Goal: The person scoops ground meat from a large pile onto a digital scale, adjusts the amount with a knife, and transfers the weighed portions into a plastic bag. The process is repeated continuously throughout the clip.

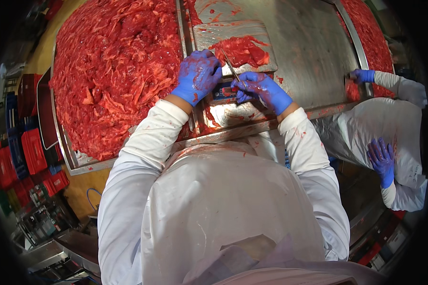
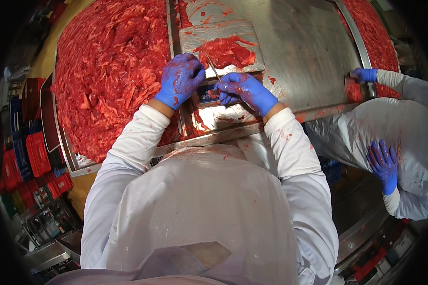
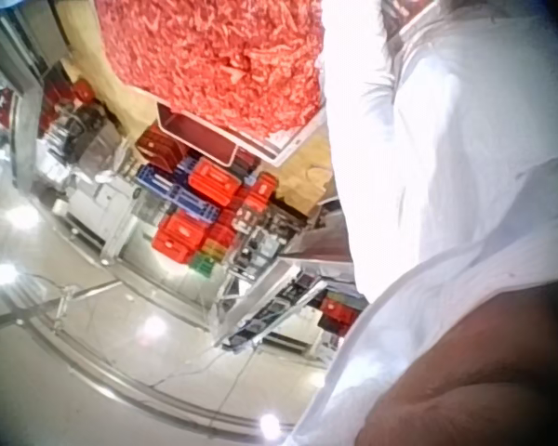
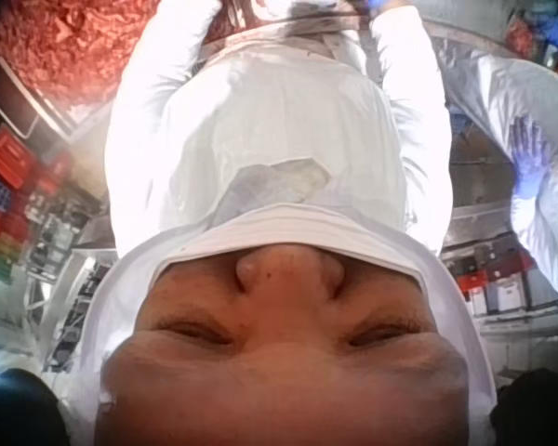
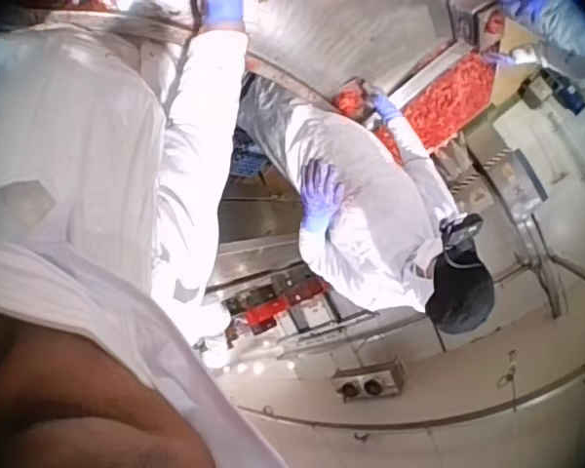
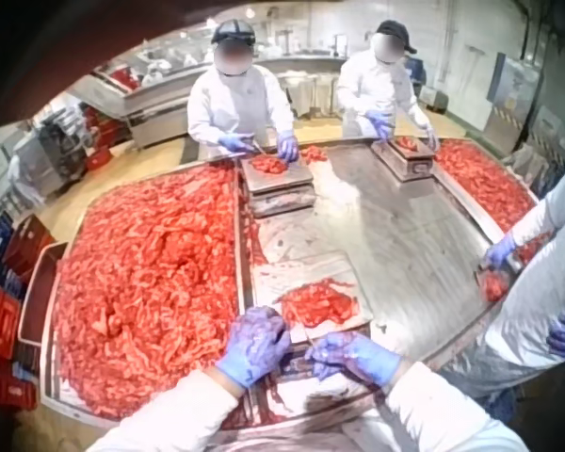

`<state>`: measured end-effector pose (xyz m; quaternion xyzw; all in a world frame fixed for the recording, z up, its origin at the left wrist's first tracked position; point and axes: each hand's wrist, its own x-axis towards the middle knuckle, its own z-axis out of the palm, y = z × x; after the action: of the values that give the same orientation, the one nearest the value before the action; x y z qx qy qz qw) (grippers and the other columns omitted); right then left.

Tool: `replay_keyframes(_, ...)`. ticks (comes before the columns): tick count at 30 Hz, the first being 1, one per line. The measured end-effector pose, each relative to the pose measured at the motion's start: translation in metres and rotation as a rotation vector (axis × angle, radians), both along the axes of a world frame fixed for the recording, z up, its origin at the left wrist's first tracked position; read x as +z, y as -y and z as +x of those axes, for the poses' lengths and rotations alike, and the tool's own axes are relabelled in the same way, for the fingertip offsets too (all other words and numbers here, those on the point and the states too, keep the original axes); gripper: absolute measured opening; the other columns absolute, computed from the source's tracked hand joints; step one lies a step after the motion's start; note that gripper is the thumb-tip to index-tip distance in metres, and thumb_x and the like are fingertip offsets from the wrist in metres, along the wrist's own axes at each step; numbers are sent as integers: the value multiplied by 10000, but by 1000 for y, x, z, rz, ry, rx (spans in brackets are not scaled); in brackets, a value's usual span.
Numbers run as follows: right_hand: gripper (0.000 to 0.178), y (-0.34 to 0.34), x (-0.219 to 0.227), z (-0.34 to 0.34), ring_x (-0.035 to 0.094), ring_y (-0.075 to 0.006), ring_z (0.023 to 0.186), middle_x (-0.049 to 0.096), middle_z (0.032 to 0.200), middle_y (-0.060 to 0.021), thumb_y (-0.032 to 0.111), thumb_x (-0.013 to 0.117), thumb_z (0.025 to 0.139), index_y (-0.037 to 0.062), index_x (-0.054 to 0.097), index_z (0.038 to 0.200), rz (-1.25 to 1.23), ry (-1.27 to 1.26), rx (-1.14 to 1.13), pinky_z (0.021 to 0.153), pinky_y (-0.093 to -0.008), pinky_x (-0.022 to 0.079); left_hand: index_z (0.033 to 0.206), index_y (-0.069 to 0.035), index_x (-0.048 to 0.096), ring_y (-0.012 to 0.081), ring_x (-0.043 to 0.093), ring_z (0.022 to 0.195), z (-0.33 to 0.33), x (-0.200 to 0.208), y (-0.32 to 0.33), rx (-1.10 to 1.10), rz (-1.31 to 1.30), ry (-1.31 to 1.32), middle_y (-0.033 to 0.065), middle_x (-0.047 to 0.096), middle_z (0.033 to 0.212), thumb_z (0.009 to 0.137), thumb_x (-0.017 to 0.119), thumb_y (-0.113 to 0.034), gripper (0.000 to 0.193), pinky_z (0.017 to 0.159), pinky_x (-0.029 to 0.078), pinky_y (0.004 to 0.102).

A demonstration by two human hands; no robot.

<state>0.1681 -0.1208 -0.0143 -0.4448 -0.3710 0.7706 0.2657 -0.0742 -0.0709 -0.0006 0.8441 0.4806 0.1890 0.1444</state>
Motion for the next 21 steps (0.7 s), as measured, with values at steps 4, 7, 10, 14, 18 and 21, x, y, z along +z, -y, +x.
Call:
replay_keyframes(4, 255, 8, 5, 11, 721, -154, 796, 726, 945, -69, 248, 720, 1000, 29, 717, 1130, -14, 16, 52, 779, -311, 607, 973, -85, 758, 325, 652, 1075, -11, -5, -3, -47, -3, -10, 117, 704, 1088, 903, 699, -280, 215, 921, 539, 443)
replay_keyframes(7, 262, 4, 20, 8, 708, -158, 812, 706, 926, -69, 233, 721, 996, 18, 701, 1144, -131, -131, -6, 804, -335, 618, 981, -86, 754, 322, 645, 1092, -10, -2, -3, -46, 1, -28, 113, 702, 1087, 905, 696, -277, 214, 925, 538, 442)
replay_keyframes(10, 275, -12, 19, -13, 695, -148, 816, 691, 910, -74, 216, 716, 995, -8, 685, 1151, -96, -122, -65, 818, -340, 628, 986, -87, 753, 326, 646, 1090, -10, -2, -3, -52, 4, -51, 113, 699, 1074, 901, 705, -285, 221, 925, 538, 442)
replay_keyframes(14, 253, -10, 22, -12, 697, -142, 766, 691, 876, -63, 215, 719, 990, 9, 696, 1134, -77, 76, -44, 770, -305, 628, 989, -89, 755, 340, 655, 1069, -22, 5, -10, 50, -186, -2, 124, 694, 1068, 898, 714, -338, 269, 916, 543, 457)
replay_keyframes(18, 247, -19, 35, -17, 689, -130, 733, 698, 876, -59, 242, 700, 1002, 18, 703, 1107, -95, 47, -16, 753, -285, 615, 979, -87, 758, 357, 660, 1056, -4, 3, -23, 163, -16, 15, 150, 675, 1079, 888, 691, -385, 319, 895, 548, 484)
replay_keyframes(21, 238, -30, 27, -28, 682, -130, 745, 698, 875, -61, 242, 690, 1010, 16, 705, 1085, -41, 0, -54, 761, -289, 609, 961, -77, 746, 360, 655, 1063, -4, -8, -31, 184, -17, -65, 152, 666, 1094, 869, 668, -351, 299, 895, 545, 492)
